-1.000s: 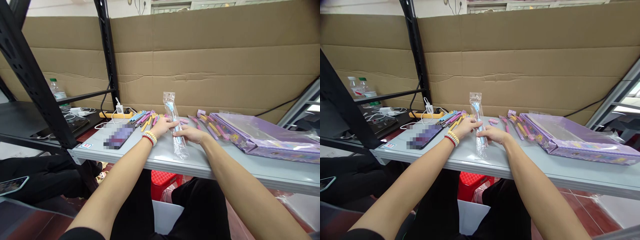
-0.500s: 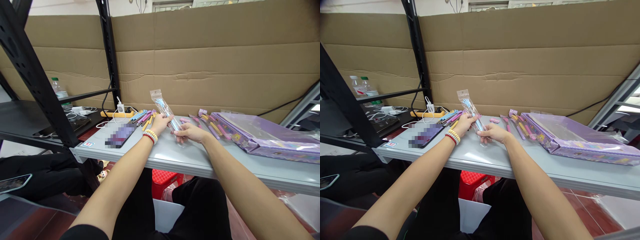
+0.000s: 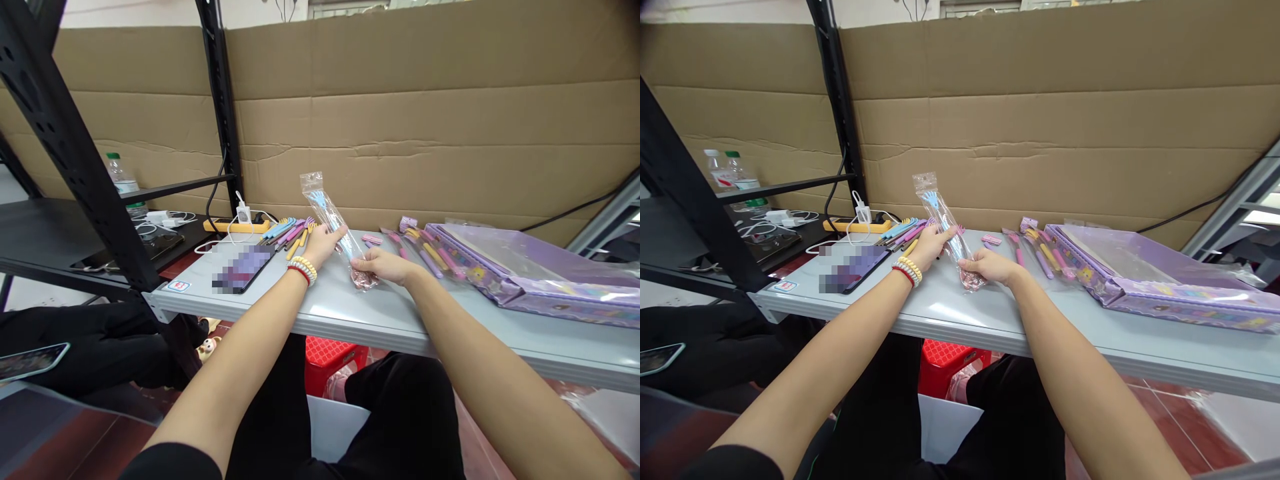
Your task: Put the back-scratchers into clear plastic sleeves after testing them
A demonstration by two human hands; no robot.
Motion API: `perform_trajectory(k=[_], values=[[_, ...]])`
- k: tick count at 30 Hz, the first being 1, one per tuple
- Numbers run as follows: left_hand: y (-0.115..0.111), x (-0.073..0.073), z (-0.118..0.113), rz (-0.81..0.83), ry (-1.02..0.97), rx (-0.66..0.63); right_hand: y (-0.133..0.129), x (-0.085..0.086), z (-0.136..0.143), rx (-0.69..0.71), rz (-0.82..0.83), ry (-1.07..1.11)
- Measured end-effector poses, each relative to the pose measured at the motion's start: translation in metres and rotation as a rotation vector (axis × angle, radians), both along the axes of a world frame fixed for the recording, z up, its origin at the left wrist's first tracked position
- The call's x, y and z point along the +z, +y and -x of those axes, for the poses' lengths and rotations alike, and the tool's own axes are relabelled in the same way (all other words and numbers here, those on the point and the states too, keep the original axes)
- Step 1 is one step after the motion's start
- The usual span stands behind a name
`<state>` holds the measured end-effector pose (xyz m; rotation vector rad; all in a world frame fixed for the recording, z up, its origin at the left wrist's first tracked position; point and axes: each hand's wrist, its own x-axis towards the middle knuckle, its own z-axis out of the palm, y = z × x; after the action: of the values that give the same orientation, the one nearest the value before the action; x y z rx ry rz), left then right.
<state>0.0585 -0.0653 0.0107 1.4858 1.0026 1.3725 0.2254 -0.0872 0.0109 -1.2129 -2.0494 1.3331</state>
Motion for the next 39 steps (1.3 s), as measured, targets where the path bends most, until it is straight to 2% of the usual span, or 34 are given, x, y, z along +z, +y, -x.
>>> perform_trajectory(k=[8, 12, 15, 20, 24, 30, 33, 36, 39], values=[[0.001, -0.001, -0.002, 0.049, 0.026, -0.044, 0.002, 0.000, 0.000, 0.034, -0.022, 0.035], [-0.005, 0.003, -0.004, 0.145, 0.005, -0.144, 0.002, 0.000, -0.001, 0.027, -0.057, 0.053], [-0.007, 0.003, -0.005, 0.138, 0.010, -0.184, 0.001, 0.002, -0.001, 0.016, -0.059, 0.066], [-0.005, 0.001, -0.005, 0.080, 0.026, -0.156, -0.001, 0.003, -0.001, -0.055, 0.031, 0.055], [-0.004, 0.001, -0.004, 0.080, 0.009, -0.143, 0.001, 0.002, 0.000, -0.053, 0.060, 0.091], [0.000, 0.002, -0.001, 0.114, -0.091, -0.062, -0.001, 0.005, -0.006, -0.040, -0.031, 0.305], [0.002, 0.002, 0.001, 0.147, -0.120, 0.005, -0.004, 0.009, -0.009, 0.057, 0.006, 0.376], [0.004, 0.002, 0.001, 0.158, -0.081, 0.077, -0.003, 0.009, -0.012, 0.184, 0.114, 0.291], [0.003, 0.002, 0.000, 0.144, -0.067, 0.132, 0.001, 0.007, -0.014, 0.233, 0.132, 0.283]])
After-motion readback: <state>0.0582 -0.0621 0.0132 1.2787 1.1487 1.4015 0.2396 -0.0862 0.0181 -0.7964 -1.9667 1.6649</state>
